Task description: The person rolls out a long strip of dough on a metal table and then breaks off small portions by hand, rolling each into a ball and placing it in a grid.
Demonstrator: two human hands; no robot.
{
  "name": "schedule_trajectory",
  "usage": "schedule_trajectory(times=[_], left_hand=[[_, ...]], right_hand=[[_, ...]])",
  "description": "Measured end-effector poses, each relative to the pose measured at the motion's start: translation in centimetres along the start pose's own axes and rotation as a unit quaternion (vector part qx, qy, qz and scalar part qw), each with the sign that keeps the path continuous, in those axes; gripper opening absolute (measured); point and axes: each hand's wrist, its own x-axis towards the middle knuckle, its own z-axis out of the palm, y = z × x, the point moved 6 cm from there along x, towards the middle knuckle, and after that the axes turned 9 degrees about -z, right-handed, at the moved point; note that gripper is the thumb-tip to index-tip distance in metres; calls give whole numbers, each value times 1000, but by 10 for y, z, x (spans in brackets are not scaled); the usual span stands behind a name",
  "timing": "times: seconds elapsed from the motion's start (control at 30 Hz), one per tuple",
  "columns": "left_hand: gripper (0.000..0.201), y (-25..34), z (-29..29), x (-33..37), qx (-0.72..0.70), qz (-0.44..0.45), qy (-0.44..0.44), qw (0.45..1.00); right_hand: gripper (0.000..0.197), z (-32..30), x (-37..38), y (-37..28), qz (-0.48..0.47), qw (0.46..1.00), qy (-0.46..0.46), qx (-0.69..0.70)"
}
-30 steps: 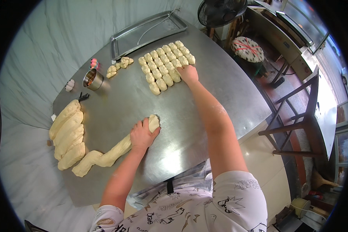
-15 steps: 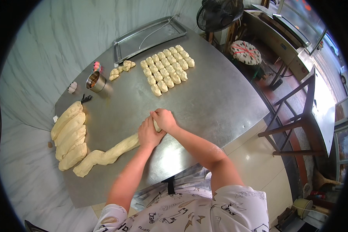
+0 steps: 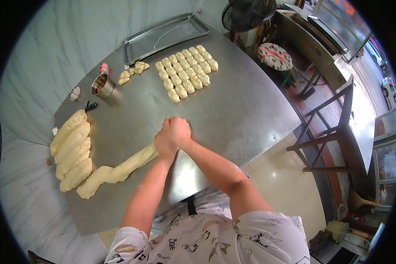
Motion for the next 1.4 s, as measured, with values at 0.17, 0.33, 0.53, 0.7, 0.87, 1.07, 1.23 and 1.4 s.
schedule_trajectory(times=[0.17,0.33,0.53,0.7,0.87,1.07,1.23,1.4], left_hand=[[22,9,13,9,44,-1,-100,994],[20,-49,74,20,-67,2,-67,995],[50,-33,14,22,-130,1,-58,990],[92,-32,-33,-25,42,9,-45,998],[85,-52,-24,-31,120,32,-45,991],[71,-49,-17,-15,110,82,-5,991],[64,-49,-17,10,23,62,-45,997],[68,-51,-30,20,-90,57,-44,993]], right_hand=[[34,-7,9,22,38,998,-10,-43],[27,3,-8,-25,-109,957,-132,-236],[31,-104,-9,-38,-237,951,-153,124],[43,-184,120,125,-126,982,64,125],[48,-201,187,119,-56,997,46,5],[50,-161,226,153,19,996,63,-63],[48,-152,198,111,-149,936,264,-180],[45,-33,54,19,-146,986,-87,2]])
